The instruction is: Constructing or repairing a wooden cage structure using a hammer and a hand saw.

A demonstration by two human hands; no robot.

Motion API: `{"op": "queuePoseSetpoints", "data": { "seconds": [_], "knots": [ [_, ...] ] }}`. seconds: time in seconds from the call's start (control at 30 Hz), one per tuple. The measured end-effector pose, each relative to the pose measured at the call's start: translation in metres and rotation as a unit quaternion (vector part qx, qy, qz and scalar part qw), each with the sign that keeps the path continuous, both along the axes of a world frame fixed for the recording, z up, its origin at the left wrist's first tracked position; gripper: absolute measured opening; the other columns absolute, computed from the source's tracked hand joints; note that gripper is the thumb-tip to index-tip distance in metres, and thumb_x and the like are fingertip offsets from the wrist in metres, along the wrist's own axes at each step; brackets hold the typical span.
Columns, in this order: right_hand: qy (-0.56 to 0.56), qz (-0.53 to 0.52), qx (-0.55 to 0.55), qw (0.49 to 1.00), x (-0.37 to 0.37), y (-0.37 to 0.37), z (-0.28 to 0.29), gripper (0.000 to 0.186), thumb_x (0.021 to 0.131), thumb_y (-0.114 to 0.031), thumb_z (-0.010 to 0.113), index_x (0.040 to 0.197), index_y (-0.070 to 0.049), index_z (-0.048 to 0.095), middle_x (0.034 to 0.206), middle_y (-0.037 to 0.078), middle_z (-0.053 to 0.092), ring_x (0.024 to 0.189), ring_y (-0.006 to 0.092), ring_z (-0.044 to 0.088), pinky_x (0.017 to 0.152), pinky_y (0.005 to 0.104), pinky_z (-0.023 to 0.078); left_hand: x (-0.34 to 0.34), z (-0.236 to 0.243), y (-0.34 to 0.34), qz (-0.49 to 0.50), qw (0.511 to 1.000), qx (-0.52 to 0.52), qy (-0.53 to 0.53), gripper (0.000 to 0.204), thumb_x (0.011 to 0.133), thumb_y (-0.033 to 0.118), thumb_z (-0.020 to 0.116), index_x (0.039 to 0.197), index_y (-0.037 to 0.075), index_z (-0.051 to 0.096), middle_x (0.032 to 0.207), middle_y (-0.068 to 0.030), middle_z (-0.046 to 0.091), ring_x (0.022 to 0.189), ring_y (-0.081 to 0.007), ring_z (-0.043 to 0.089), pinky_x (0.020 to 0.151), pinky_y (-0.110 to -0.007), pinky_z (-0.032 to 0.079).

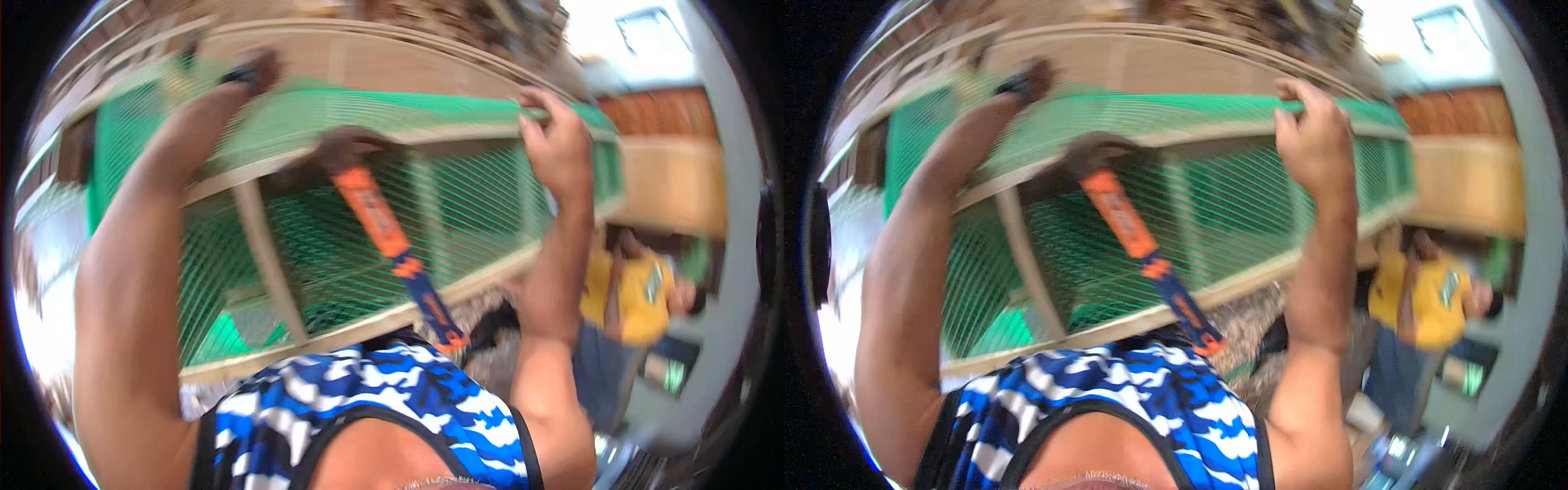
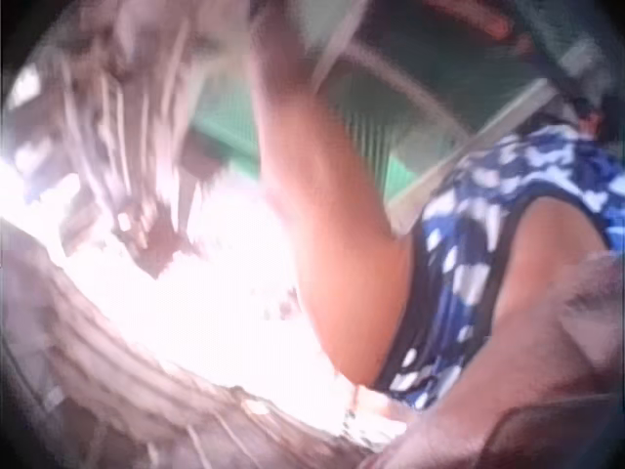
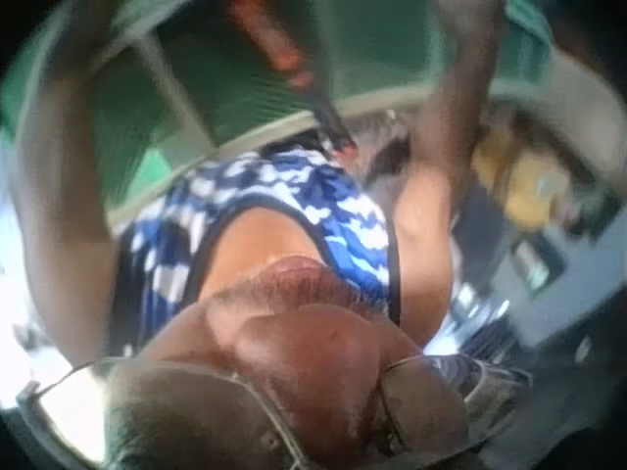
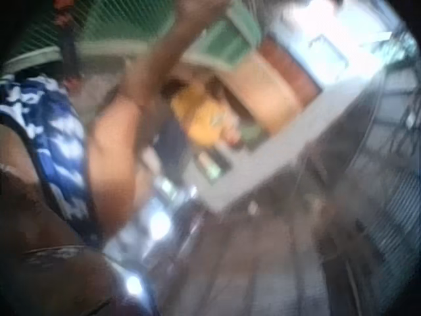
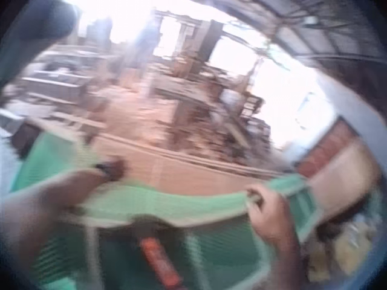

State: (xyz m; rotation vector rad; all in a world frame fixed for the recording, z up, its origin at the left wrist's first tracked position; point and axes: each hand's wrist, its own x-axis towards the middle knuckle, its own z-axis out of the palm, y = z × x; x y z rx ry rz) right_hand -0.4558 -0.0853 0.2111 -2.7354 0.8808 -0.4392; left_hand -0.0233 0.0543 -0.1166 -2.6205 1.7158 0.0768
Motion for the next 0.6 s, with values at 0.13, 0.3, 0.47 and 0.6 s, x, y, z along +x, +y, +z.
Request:
{"op": "queuePoseSetpoints", "data": {
  "seconds": [0.13,0.3,0.47,0.6],
  "knots": [
    [0.171,-0.17,-0.097,0.966,-0.081,-0.106,0.022,0.026,0.079,-0.005,0.064,0.102,-0.005,0.078,0.104,0.022,0.073,0.098,0.035,0.071,0.092,0.0404,0.055,-0.012,0.076,0.038,0.118,0.993,-0.005,-0.014,0.047,0.098,0.048,0.054,0.103,0.005,0.074,0.106,-0.0253,0.071,0.102,-0.0415,0.069,0.09,-0.052,0.054],
    [0.287,-0.167,0.08,0.94,-0.124,-0.112,0.008,0.02,0.08,-0.008,0.07,0.097,-0.007,0.079,0.096,0.019,0.074,0.09,0.0319,0.074,0.087,0.0384,0.057,-0.014,0.076,0.045,0.106,0.994,-0.016,-0.029,0.047,0.097,0.047,0.054,0.098,0.005,0.075,0.102,-0.0242,0.072,0.096,-0.0426,0.07,0.087,-0.053,0.055],
    [0.224,-0.182,0.066,0.955,-0.137,-0.092,-0.008,0.019,0.081,-0.012,0.076,0.098,-0.006,0.079,0.097,0.018,0.075,0.09,0.0303,0.074,0.087,0.0375,0.057,-0.018,0.082,0.042,0.12,0.993,-0.007,-0.018,0.051,0.097,0.05,0.053,0.096,0.005,0.076,0.099,-0.0236,0.072,0.095,-0.0425,0.07,0.086,-0.052,0.055],
    [0.217,-0.172,0.059,0.959,-0.137,-0.081,-0.009,0.021,0.084,-0.01,0.075,0.103,-0.002,0.078,0.098,0.017,0.076,0.091,0.026,0.075,0.084,0.0358,0.057,-0.017,0.081,0.04,0.128,0.992,0.002,-0.012,0.051,0.097,0.05,0.053,0.097,0.004,0.076,0.1,-0.0238,0.072,0.095,-0.0426,0.07,0.087,-0.052,0.054]
  ]
}}
